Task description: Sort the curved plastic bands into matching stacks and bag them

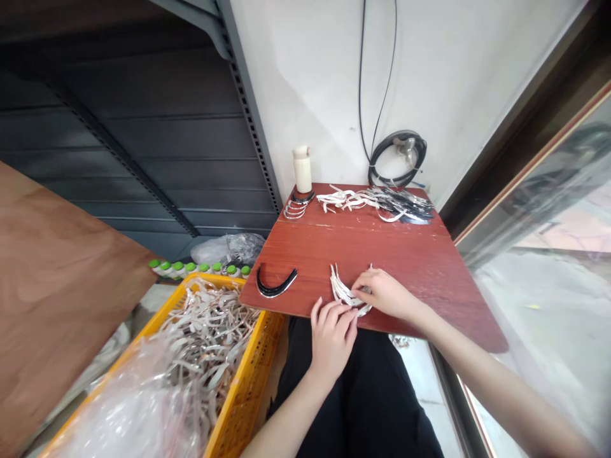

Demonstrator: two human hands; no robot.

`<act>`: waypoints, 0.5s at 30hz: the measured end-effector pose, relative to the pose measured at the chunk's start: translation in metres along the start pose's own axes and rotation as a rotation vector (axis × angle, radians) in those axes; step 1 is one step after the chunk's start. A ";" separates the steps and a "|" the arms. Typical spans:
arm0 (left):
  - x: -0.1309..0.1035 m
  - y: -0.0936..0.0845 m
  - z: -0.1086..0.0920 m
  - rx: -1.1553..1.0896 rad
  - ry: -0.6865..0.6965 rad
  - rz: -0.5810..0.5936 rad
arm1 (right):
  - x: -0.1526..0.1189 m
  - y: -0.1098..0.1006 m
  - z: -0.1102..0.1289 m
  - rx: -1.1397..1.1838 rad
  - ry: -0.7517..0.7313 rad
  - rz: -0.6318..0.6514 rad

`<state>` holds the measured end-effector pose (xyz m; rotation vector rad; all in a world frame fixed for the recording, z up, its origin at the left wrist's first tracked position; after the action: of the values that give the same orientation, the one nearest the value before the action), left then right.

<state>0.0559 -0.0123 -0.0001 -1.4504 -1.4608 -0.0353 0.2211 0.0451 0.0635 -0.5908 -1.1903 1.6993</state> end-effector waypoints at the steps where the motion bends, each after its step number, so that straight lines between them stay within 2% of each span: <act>1: 0.002 0.000 0.000 -0.004 -0.012 -0.007 | -0.002 0.001 0.001 -0.001 -0.013 0.000; 4: 0.005 0.001 0.003 0.004 -0.059 -0.016 | -0.010 0.006 0.007 0.000 -0.048 -0.001; 7: 0.006 0.004 0.004 0.033 -0.065 0.030 | -0.021 0.014 0.010 -0.046 -0.067 -0.031; 12: 0.005 -0.001 -0.005 0.072 -0.035 0.119 | -0.037 0.033 0.000 -0.082 -0.107 -0.211; 15: -0.005 -0.017 -0.004 0.063 0.005 0.079 | -0.044 0.041 -0.008 -0.070 -0.124 -0.338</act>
<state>0.0448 -0.0233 0.0087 -1.4547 -1.3875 0.0557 0.2292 0.0056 0.0177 -0.3070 -1.3584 1.4275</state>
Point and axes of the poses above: each hand's wrist, its own x-axis towards the middle knuckle, its own y-axis out of the palm, z = x × y, the point moved 2 cm from there along x, towards the middle knuckle, and after that the axes turned 3 degrees about -x, right-handed, at the moved point
